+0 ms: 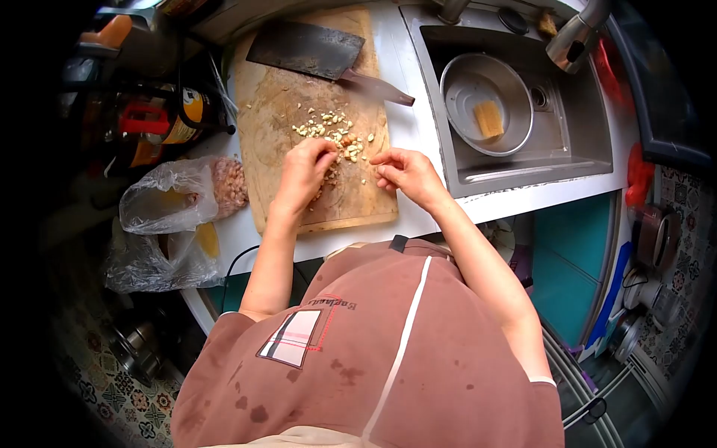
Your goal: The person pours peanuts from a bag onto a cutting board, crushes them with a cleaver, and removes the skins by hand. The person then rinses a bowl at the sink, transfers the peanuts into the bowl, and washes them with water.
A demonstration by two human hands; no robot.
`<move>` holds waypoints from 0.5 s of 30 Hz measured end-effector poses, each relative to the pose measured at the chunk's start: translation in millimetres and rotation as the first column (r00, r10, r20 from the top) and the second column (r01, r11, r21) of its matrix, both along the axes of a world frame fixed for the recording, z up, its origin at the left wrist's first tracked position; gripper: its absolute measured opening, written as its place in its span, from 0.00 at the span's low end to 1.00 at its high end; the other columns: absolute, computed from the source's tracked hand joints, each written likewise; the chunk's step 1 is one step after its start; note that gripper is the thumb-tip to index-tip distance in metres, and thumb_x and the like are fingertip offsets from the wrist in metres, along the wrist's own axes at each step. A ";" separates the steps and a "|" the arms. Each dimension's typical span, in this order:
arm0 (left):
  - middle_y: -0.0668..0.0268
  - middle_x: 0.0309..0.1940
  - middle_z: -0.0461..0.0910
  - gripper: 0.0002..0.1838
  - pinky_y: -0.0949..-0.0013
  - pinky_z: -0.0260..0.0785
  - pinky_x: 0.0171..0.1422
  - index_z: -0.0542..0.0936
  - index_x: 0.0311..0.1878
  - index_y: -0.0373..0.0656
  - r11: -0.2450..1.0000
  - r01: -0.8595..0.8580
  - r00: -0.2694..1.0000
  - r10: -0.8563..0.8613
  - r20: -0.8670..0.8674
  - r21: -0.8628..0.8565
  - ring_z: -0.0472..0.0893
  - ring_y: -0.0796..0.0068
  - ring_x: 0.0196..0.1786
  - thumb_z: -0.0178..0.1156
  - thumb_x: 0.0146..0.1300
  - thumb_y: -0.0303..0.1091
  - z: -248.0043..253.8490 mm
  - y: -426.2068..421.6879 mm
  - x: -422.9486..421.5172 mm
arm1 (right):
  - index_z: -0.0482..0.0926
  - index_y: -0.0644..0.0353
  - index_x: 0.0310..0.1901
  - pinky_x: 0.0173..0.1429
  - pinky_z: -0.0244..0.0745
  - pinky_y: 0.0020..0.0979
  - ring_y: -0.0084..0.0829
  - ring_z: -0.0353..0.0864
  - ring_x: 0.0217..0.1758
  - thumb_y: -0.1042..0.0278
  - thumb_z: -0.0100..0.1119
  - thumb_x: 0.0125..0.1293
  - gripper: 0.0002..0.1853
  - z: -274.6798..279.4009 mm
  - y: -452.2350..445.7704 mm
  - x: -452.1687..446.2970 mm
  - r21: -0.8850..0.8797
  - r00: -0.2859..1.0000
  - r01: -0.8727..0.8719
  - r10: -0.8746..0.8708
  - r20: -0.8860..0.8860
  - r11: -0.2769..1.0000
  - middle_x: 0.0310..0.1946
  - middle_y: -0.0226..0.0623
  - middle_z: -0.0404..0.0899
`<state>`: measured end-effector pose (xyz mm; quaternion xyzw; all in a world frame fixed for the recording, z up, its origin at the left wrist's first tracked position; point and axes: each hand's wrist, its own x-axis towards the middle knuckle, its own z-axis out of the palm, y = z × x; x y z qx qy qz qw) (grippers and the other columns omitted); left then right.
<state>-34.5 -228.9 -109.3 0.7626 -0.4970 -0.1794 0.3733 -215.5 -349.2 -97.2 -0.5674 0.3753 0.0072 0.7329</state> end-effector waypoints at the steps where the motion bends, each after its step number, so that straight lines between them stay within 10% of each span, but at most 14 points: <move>1: 0.63 0.28 0.77 0.02 0.71 0.71 0.36 0.78 0.33 0.40 0.998 -0.058 0.969 0.065 -0.240 0.036 0.78 0.73 0.32 0.59 0.56 0.26 2.3 0.8 3.7 | 0.76 0.66 0.46 0.34 0.74 0.20 0.17 0.77 0.30 0.77 0.53 0.62 0.11 -2.2 0.6 -1.2 0.027 1.000 0.015 -0.016 0.009 1.000 0.28 0.29 0.78; 3: 0.68 0.28 0.78 0.03 0.79 0.72 0.35 0.77 0.37 0.37 0.976 -0.148 0.725 0.217 -0.653 0.159 0.78 0.82 0.31 0.55 0.62 0.25 4.8 4.9 9.1 | 0.77 0.66 0.45 0.35 0.74 0.20 0.17 0.77 0.30 0.77 0.53 0.62 0.10 -0.4 3.1 1.3 -0.021 0.999 0.035 -0.035 0.004 0.999 0.28 0.29 0.78; 7: 0.69 0.29 0.78 0.07 0.81 0.72 0.34 0.78 0.43 0.36 0.985 -0.136 0.716 0.169 -0.677 0.102 0.77 0.85 0.30 0.56 0.62 0.25 -4.4 -8.4 6.2 | 0.78 0.66 0.43 0.37 0.75 0.20 0.17 0.77 0.30 0.77 0.54 0.61 0.09 -7.5 1.3 7.1 -0.114 0.999 0.010 -0.005 0.042 0.993 0.28 0.30 0.79; 11: 0.61 0.28 0.79 0.04 0.67 0.73 0.37 0.81 0.32 0.41 0.993 0.012 1.000 -0.009 0.022 -0.122 0.80 0.65 0.31 0.59 0.53 0.24 -9.1 -27.2 -0.8 | 0.79 0.65 0.41 0.38 0.75 0.20 0.17 0.78 0.30 0.77 0.56 0.59 0.09 -2.3 1.4 9.1 -0.150 0.998 0.061 -0.060 0.010 0.987 0.28 0.30 0.80; 15: 0.58 0.26 0.76 0.03 0.62 0.71 0.39 0.80 0.30 0.41 0.995 0.096 0.990 -0.091 0.112 -0.041 0.78 0.57 0.33 0.59 0.51 0.26 -9.1 -28.9 0.4 | 0.79 0.65 0.41 0.37 0.75 0.19 0.17 0.78 0.30 0.77 0.56 0.59 0.09 -0.5 0.2 5.8 -0.137 0.999 0.045 -0.048 -0.021 0.990 0.28 0.30 0.80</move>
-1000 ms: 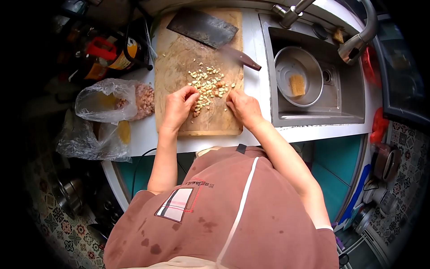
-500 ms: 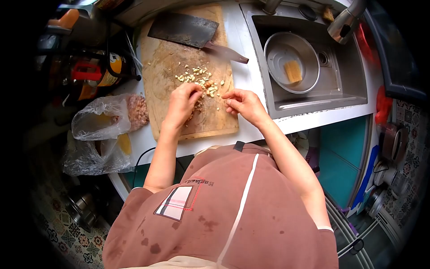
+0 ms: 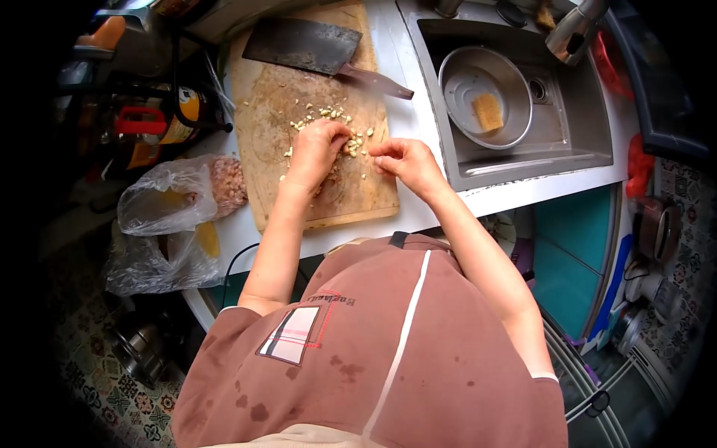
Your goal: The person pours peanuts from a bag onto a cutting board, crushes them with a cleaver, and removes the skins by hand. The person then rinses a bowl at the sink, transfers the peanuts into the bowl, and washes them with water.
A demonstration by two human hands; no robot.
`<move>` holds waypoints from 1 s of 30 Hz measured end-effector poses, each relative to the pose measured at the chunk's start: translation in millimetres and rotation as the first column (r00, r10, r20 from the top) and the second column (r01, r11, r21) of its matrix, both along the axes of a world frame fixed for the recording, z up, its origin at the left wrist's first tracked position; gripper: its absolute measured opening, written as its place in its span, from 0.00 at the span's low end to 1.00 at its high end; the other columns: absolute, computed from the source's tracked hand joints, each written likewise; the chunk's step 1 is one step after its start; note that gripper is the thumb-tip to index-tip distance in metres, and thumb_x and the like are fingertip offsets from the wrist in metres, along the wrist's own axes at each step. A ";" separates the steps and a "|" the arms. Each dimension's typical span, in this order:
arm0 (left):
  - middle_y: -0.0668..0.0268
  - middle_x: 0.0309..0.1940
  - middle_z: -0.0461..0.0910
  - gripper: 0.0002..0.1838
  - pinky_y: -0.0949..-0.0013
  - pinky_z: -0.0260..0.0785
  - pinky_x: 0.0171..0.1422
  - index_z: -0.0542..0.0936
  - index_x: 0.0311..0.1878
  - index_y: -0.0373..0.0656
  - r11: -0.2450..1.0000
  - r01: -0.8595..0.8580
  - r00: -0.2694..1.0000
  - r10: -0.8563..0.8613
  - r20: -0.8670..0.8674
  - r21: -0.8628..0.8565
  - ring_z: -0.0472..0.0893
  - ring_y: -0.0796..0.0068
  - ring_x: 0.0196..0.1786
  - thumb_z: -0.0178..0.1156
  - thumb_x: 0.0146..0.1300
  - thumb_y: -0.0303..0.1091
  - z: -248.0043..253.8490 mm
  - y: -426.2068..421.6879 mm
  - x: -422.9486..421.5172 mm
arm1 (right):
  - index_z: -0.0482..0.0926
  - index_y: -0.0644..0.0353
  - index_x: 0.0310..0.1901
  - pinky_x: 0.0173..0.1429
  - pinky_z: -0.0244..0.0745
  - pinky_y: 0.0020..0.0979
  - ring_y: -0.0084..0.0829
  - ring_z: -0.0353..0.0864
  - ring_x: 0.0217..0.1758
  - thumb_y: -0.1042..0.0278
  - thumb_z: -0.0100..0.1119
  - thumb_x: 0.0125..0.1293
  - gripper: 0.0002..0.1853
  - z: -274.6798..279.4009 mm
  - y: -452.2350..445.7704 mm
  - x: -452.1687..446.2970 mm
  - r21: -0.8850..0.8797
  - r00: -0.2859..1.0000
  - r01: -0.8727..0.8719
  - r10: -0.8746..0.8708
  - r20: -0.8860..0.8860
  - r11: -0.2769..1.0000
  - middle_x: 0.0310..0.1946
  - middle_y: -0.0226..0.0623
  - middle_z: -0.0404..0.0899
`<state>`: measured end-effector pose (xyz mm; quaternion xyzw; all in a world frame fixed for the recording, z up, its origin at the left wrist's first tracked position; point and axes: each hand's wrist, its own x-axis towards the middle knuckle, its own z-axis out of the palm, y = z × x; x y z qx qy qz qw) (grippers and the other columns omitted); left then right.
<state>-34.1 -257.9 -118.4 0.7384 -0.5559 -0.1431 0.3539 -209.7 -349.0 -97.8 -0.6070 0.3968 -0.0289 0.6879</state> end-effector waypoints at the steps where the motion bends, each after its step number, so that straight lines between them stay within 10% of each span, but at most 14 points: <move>1: 0.58 0.26 0.77 0.03 0.61 0.71 0.40 0.79 0.31 0.41 1.000 -0.008 1.000 0.007 0.018 0.011 0.78 0.57 0.33 0.59 0.51 0.26 -2.3 -1.7 0.6 | 0.79 0.65 0.42 0.36 0.75 0.19 0.17 0.78 0.30 0.77 0.56 0.59 0.09 0.2 0.1 -1.0 0.016 1.000 -0.009 0.009 -0.008 1.000 0.28 0.30 0.80; 8: 0.57 0.28 0.79 0.04 0.64 0.71 0.37 0.78 0.33 0.39 0.984 -0.091 0.973 0.120 -0.194 0.154 0.79 0.61 0.31 0.56 0.57 0.28 3.7 0.6 11.4 | 0.77 0.66 0.45 0.34 0.74 0.19 0.17 0.77 0.29 0.76 0.54 0.61 0.10 2.6 1.5 1.7 0.088 0.999 0.050 -0.051 0.008 0.995 0.26 0.29 0.78; 16: 0.68 0.27 0.77 0.04 0.79 0.73 0.33 0.74 0.36 0.36 0.968 -0.100 0.580 0.243 -0.777 0.229 0.77 0.82 0.30 0.53 0.64 0.26 2.7 17.7 18.3 | 0.80 0.66 0.41 0.36 0.73 0.20 0.17 0.78 0.30 0.75 0.56 0.60 0.08 0.2 -6.7 30.1 -0.256 0.998 -0.042 0.027 -0.063 0.966 0.27 0.31 0.80; 20: 0.66 0.29 0.77 0.01 0.79 0.75 0.35 0.72 0.36 0.36 0.974 -0.106 0.416 0.224 -0.881 0.198 0.78 0.80 0.30 0.52 0.63 0.23 4.4 25.5 20.3 | 0.81 0.61 0.40 0.37 0.74 0.24 0.23 0.80 0.30 0.72 0.60 0.57 0.09 -7.5 -12.2 46.1 -0.673 0.990 -0.142 0.111 -0.089 0.726 0.29 0.37 0.82; 21: 0.67 0.30 0.76 0.02 0.79 0.75 0.36 0.72 0.38 0.36 0.976 -0.087 0.391 0.216 -0.895 0.197 0.78 0.81 0.31 0.53 0.64 0.24 5.0 27.8 20.8 | 0.82 0.56 0.36 0.42 0.74 0.34 0.41 0.80 0.36 0.69 0.62 0.53 0.08 -11.9 -12.6 48.5 -0.718 0.991 -0.127 0.120 -0.060 0.685 0.32 0.41 0.81; 30: 0.67 0.33 0.77 0.10 0.78 0.76 0.42 0.75 0.47 0.35 0.980 -0.026 0.152 0.199 -0.968 0.197 0.79 0.81 0.35 0.52 0.63 0.24 6.4 36.5 23.6 | 0.76 0.56 0.30 0.38 0.73 0.40 0.43 0.78 0.34 0.67 0.58 0.55 0.04 -24.4 -14.7 61.6 -0.865 0.949 -0.271 0.269 -0.166 0.422 0.28 0.42 0.78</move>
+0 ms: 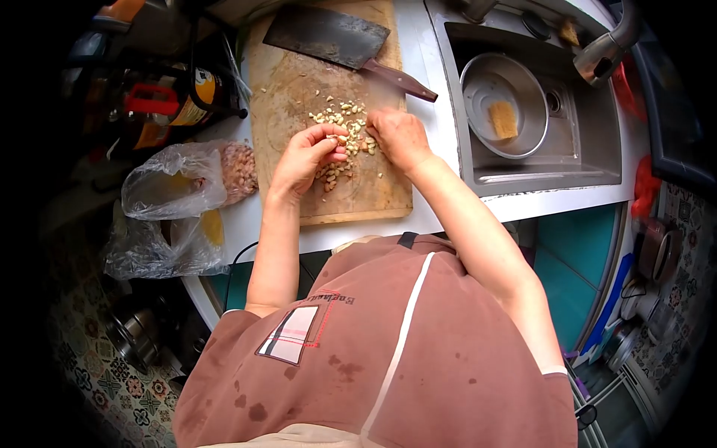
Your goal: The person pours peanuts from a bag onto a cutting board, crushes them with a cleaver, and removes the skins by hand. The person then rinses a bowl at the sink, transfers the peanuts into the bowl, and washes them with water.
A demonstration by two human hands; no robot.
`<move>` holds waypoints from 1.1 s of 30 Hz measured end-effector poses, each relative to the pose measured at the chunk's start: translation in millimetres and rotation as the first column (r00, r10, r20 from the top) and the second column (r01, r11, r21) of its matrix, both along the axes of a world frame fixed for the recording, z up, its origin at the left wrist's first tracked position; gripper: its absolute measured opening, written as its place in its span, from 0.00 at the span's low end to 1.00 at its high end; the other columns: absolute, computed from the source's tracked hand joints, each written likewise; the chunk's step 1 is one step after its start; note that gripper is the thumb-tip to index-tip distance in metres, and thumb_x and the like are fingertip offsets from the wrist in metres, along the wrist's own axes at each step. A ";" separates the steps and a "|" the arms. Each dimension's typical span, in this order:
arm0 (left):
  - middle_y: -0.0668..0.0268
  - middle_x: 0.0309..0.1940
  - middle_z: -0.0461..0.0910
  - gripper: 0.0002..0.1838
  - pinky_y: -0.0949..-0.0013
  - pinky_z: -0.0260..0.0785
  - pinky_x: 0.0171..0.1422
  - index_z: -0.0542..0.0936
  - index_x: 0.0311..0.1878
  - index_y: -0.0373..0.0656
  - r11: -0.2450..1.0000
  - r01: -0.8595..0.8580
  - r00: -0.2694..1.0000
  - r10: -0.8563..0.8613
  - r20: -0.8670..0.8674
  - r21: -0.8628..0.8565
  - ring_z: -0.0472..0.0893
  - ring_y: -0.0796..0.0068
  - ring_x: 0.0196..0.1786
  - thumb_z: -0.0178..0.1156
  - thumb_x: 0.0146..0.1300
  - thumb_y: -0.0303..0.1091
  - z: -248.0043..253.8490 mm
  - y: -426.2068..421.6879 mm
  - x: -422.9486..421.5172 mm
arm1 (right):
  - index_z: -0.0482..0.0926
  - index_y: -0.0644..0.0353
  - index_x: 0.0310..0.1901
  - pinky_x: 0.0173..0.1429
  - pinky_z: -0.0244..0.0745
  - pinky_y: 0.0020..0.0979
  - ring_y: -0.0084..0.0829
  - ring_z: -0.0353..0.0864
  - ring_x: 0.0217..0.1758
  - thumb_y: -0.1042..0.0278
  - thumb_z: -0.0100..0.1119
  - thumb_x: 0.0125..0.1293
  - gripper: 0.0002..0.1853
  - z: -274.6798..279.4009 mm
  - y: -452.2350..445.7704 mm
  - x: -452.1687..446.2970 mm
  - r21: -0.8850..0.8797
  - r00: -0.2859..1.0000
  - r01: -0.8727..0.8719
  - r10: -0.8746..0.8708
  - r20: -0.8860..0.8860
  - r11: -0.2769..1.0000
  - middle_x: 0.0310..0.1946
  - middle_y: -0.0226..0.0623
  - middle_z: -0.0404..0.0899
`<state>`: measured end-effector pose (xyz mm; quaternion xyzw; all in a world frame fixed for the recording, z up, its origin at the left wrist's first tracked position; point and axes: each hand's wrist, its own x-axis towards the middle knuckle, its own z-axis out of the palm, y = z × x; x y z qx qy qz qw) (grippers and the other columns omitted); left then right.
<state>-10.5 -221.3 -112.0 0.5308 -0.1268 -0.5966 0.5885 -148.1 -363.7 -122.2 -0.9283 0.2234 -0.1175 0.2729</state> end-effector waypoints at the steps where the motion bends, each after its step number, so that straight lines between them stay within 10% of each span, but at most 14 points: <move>1: 0.66 0.34 0.78 0.10 0.78 0.76 0.43 0.75 0.47 0.34 1.000 -0.012 1.000 0.013 -0.028 0.011 0.79 0.80 0.35 0.51 0.63 0.24 2.6 0.3 -1.1 | 0.76 0.56 0.30 0.38 0.73 0.40 0.44 0.78 0.34 0.67 0.58 0.56 0.04 0.9 0.2 0.8 0.010 1.000 0.010 -0.010 -0.008 1.000 0.28 0.42 0.78; 9: 0.66 0.36 0.78 0.10 0.78 0.75 0.45 0.75 0.46 0.35 0.994 -0.087 0.970 0.070 -0.233 -0.064 0.79 0.79 0.37 0.55 0.62 0.26 8.8 1.1 -3.1 | 0.75 0.59 0.32 0.34 0.73 0.38 0.41 0.80 0.29 0.68 0.56 0.58 0.04 10.4 7.0 -1.3 0.167 0.995 0.087 -0.078 -0.064 0.982 0.26 0.42 0.79; 12: 0.66 0.36 0.78 0.11 0.78 0.75 0.45 0.75 0.46 0.35 0.992 -0.103 0.986 0.093 -0.137 -0.071 0.80 0.79 0.37 0.58 0.61 0.27 2.5 0.5 -4.6 | 0.74 0.61 0.33 0.27 0.73 0.30 0.30 0.80 0.22 0.71 0.54 0.61 0.04 20.7 12.4 -1.4 0.573 0.974 0.227 -0.165 -0.157 0.788 0.25 0.39 0.80; 18: 0.65 0.36 0.78 0.10 0.78 0.76 0.43 0.75 0.46 0.36 0.992 -0.098 0.984 0.084 -0.159 -0.083 0.80 0.79 0.36 0.58 0.61 0.27 2.5 -2.7 -5.5 | 0.72 0.61 0.34 0.22 0.70 0.21 0.18 0.76 0.19 0.70 0.51 0.66 0.05 24.6 16.6 -6.7 0.853 0.955 0.248 -0.265 -0.135 0.459 0.22 0.32 0.80; 24: 0.64 0.34 0.79 0.09 0.78 0.77 0.40 0.74 0.44 0.37 0.992 -0.057 0.987 0.039 -0.156 -0.112 0.80 0.79 0.35 0.56 0.63 0.29 3.3 -4.5 -8.1 | 0.72 0.60 0.38 0.21 0.66 0.18 0.16 0.73 0.19 0.69 0.52 0.66 0.05 20.9 10.7 -12.2 0.819 0.976 0.193 -0.195 -0.102 0.539 0.22 0.31 0.78; 33: 0.63 0.33 0.79 0.07 0.79 0.77 0.39 0.72 0.43 0.38 0.991 -0.073 0.996 0.067 -0.058 -0.109 0.80 0.80 0.33 0.54 0.65 0.31 -0.9 -6.8 -10.0 | 0.73 0.61 0.35 0.23 0.65 0.17 0.16 0.70 0.19 0.69 0.52 0.66 0.05 40.9 20.1 -5.6 0.928 0.947 0.178 -0.312 -0.072 0.326 0.22 0.29 0.76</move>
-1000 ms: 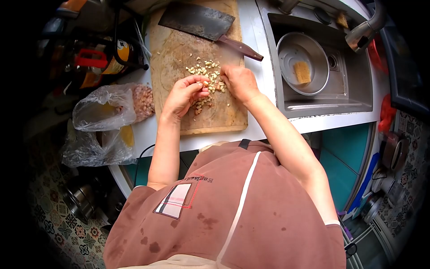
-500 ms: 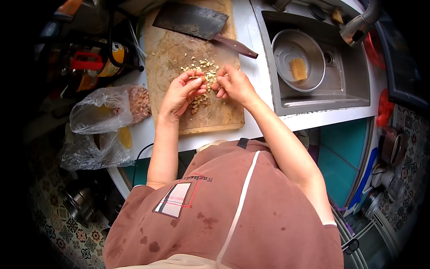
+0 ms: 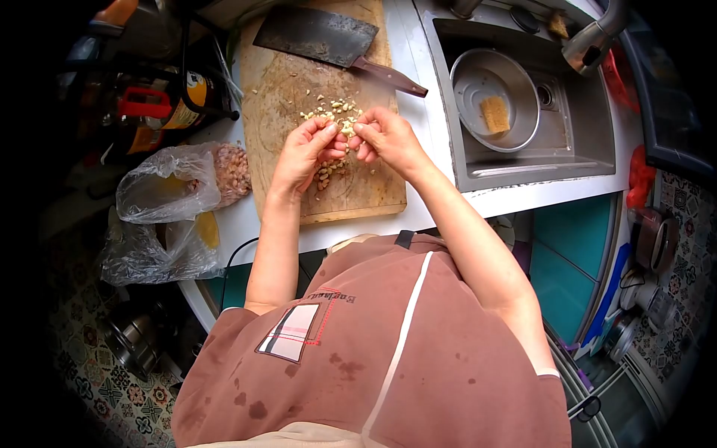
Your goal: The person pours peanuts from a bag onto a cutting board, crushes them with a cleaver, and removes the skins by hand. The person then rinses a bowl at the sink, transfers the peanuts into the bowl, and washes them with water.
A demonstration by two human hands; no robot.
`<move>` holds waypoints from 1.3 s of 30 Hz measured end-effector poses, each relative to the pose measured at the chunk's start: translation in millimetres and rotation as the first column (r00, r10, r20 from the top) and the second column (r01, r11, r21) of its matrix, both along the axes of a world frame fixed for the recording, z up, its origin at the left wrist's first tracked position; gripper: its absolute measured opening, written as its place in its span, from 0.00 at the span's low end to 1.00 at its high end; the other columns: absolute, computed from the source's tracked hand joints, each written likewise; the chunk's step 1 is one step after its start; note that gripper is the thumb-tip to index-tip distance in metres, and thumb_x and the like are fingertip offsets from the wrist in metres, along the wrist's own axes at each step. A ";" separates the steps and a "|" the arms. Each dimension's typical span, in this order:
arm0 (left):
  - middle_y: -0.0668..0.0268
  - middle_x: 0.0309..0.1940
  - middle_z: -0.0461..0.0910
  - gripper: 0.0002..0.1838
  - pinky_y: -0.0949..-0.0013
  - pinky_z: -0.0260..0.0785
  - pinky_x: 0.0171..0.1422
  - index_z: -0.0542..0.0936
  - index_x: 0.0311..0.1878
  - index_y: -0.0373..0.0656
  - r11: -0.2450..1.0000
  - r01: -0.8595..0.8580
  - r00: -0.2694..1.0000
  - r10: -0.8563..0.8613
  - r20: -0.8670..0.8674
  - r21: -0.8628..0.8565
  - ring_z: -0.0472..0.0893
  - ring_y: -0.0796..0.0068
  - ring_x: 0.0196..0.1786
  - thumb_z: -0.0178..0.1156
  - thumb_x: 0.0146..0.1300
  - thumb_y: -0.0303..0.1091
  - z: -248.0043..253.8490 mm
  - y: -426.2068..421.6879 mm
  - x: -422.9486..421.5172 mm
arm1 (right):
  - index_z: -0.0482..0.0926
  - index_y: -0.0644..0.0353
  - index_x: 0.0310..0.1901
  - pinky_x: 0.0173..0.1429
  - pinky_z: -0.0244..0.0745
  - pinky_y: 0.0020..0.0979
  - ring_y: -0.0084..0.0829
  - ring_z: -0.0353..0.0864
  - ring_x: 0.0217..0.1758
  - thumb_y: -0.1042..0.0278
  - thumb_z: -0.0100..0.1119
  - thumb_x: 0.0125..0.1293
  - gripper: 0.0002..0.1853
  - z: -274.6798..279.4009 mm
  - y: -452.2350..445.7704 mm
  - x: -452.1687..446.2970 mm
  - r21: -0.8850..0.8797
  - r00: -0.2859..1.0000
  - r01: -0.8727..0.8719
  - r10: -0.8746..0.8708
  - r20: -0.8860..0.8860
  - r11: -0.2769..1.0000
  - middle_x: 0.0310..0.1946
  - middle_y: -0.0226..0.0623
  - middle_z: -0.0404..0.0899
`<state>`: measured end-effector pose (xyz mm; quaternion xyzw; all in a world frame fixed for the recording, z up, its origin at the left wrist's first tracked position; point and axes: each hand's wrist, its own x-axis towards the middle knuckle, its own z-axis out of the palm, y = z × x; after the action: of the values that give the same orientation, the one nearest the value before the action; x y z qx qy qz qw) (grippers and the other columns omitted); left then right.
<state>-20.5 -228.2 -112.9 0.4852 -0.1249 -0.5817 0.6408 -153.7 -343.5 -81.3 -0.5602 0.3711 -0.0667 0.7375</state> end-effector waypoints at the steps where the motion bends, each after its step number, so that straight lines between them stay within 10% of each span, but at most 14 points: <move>1: 0.63 0.33 0.79 0.07 0.79 0.77 0.39 0.72 0.42 0.38 1.000 -0.028 0.999 0.028 0.035 0.004 0.80 0.80 0.33 0.54 0.65 0.30 -1.1 -0.8 -2.1 | 0.73 0.61 0.35 0.23 0.65 0.17 0.16 0.70 0.20 0.69 0.52 0.66 0.05 -3.2 -0.9 0.3 -0.062 0.999 -0.023 0.021 -0.027 0.998 0.22 0.29 0.76; 24: 0.67 0.31 0.80 0.10 0.81 0.73 0.35 0.78 0.44 0.33 0.999 -0.048 0.956 0.042 0.289 0.017 0.77 0.84 0.30 0.58 0.61 0.25 10.5 -12.8 -13.3 | 0.74 0.64 0.37 0.27 0.62 0.16 0.15 0.67 0.24 0.69 0.56 0.63 0.07 -20.4 -4.2 0.9 -0.047 0.998 -0.008 0.011 0.059 0.999 0.24 0.25 0.72; 39: 0.64 0.34 0.81 0.12 0.80 0.75 0.38 0.78 0.47 0.34 0.994 -0.105 0.990 0.103 0.098 0.020 0.80 0.81 0.33 0.59 0.60 0.27 -2.9 -16.9 -3.2 | 0.73 0.64 0.41 0.34 0.71 0.15 0.16 0.73 0.28 0.69 0.53 0.66 0.08 -21.7 -13.0 1.8 0.377 0.978 0.068 -0.136 0.159 0.924 0.30 0.29 0.76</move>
<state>-23.7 -245.0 -115.8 0.5265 -0.1231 -0.5250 0.6573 -152.0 -356.5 -103.0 -0.3828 0.3367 -0.0851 0.8561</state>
